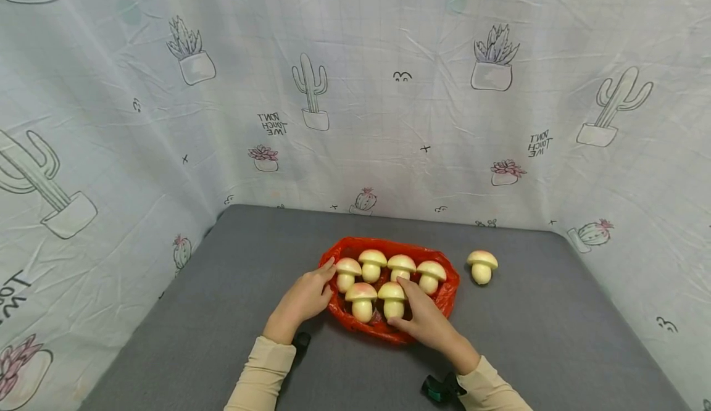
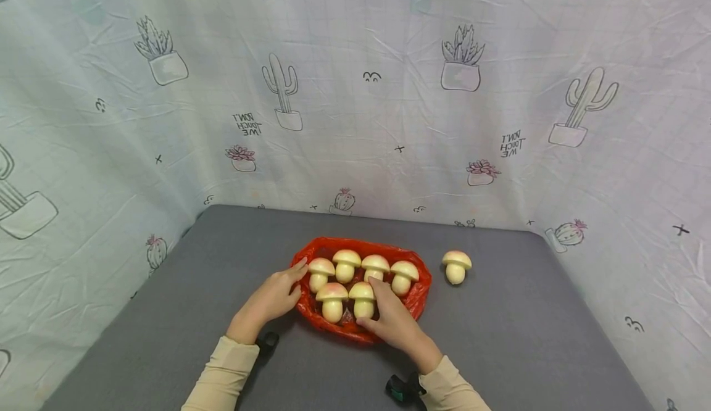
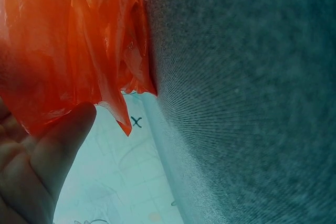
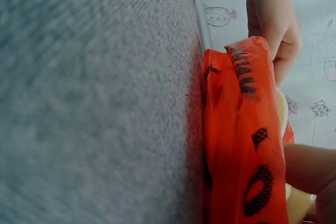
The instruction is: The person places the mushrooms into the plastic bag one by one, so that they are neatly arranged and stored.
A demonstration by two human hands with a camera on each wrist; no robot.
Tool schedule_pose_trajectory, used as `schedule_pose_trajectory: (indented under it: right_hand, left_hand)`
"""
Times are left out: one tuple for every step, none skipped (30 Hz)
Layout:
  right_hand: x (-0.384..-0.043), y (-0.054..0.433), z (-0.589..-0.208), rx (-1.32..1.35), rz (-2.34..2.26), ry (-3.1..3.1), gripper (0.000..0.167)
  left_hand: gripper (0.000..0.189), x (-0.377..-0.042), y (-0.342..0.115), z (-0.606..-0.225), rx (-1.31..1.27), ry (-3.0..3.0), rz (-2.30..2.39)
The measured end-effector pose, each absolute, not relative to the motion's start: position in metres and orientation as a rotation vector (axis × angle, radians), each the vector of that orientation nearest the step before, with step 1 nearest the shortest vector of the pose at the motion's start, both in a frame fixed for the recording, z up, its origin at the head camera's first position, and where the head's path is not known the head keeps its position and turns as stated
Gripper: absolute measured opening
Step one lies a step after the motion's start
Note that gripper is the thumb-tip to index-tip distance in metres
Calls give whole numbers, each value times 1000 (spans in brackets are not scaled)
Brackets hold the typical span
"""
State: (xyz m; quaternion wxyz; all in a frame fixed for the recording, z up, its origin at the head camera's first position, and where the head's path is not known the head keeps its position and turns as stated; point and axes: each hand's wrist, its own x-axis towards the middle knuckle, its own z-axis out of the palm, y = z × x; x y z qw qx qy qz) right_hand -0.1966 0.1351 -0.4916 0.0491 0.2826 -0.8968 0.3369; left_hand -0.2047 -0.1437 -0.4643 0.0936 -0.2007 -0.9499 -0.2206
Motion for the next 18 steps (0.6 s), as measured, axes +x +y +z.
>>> schedule_pose_trajectory:
  right_hand:
    - [-197, 135, -492, 866, 1022, -2737, 83]
    - [-196, 135, -492, 871, 1015, -2742, 84]
    - [-196, 135, -492, 876, 1008, -2747, 84]
    - [-196, 135, -492, 882, 1002, -2748, 84]
    - [-196, 135, -492, 886, 999, -2749, 85]
    - [-195, 135, -491, 888, 1001, -2751, 85]
    - [-195, 135, -491, 891, 997, -2751, 86]
    - [-195, 134, -491, 889, 997, -2755, 86]
    - [-195, 135, -491, 885, 997, -2760, 86]
    - [-195, 135, -490, 877, 1003, -2763, 86]
    - [-195, 135, -490, 866, 1008, -2769, 87]
    - [-195, 135, -490, 857, 1010, -2773, 87]
    - [-194, 136, -489, 850, 1016, -2776, 87]
    - [-194, 136, -489, 841, 1025, -2777, 87]
    - [-194, 137, -488, 832, 1037, -2778, 87]
    - [-194, 138, -487, 827, 1044, -2774, 86]
    - [-193, 139, -486, 820, 1056, -2771, 86]
    - [-193, 140, -485, 815, 1062, -2765, 86]
  left_hand:
    - [50, -205, -144, -464, -595, -2820, -654]
    - [50, -205, -144, -464, -595, -2819, -651]
    - [50, -204, -144, -464, -595, -2820, -654]
    - [50, -204, -144, -464, -594, -2821, -653]
    - [50, -204, -144, -463, -595, -2822, -654]
    - [50, -204, -144, -463, -595, -2822, -651]
    - [51, -204, -144, -463, -596, -2824, -653]
    - [51, -205, -144, -463, -596, -2826, -653]
    - [51, -205, -143, -463, -597, -2827, -654]
    - [51, -205, -144, -463, -598, -2827, -649]
    - [51, -205, -144, -463, -598, -2826, -651]
    - [51, -205, -144, -463, -598, -2823, -647]
    - [51, -205, -144, -463, -599, -2823, -649]
    - [51, -205, -144, -463, -599, -2821, -648]
    - [51, -205, -144, -463, -599, -2819, -647]
    - [51, -205, -144, -462, -598, -2819, -647]
    - [51, -205, -144, -462, -598, -2819, -652]
    - [51, -205, -144, -462, -599, -2818, -649]
